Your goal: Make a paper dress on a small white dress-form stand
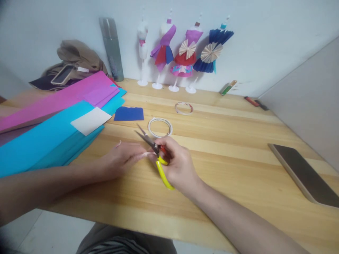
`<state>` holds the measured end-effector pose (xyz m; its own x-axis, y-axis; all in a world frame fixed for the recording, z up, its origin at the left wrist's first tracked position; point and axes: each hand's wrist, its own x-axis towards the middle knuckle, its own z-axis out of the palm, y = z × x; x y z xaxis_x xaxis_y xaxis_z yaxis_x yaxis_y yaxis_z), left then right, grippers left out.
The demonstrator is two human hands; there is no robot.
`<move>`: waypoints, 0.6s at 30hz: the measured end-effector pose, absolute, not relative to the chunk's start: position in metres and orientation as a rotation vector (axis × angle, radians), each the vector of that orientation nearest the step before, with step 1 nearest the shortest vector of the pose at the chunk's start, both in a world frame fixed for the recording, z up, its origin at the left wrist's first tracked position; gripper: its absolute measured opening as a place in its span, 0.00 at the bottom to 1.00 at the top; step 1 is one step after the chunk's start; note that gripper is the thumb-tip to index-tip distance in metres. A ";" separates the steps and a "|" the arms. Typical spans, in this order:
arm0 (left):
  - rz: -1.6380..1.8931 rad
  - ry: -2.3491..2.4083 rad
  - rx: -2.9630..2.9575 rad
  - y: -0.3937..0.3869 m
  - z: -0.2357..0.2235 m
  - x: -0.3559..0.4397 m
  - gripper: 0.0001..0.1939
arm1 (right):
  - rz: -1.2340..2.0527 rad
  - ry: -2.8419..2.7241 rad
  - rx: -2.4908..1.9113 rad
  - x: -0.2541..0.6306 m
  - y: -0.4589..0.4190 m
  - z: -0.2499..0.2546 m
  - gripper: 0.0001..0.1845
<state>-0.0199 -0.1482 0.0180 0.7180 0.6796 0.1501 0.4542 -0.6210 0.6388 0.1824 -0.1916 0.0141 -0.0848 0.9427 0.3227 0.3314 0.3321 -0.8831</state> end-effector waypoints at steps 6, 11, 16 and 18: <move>0.825 0.940 1.949 -0.141 0.024 -0.022 0.16 | 0.695 -1.738 -1.143 0.203 -0.188 0.021 0.16; 1.031 0.953 1.847 -0.140 0.023 -0.024 0.15 | 0.492 -1.992 -1.155 0.211 -0.183 0.028 0.21; 1.014 0.989 1.916 -0.141 0.028 -0.025 0.14 | 0.319 -2.147 -1.110 0.206 -0.183 0.033 0.20; 0.973 0.977 1.950 -0.142 0.030 -0.025 0.14 | 0.282 -2.188 -1.118 0.204 -0.183 0.033 0.19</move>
<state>-0.0251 -0.1417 0.0305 0.4239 0.8562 0.2953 0.2988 -0.4400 0.8468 0.2042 -0.1835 0.0334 -0.4198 0.7843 0.4567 0.6431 0.6121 -0.4602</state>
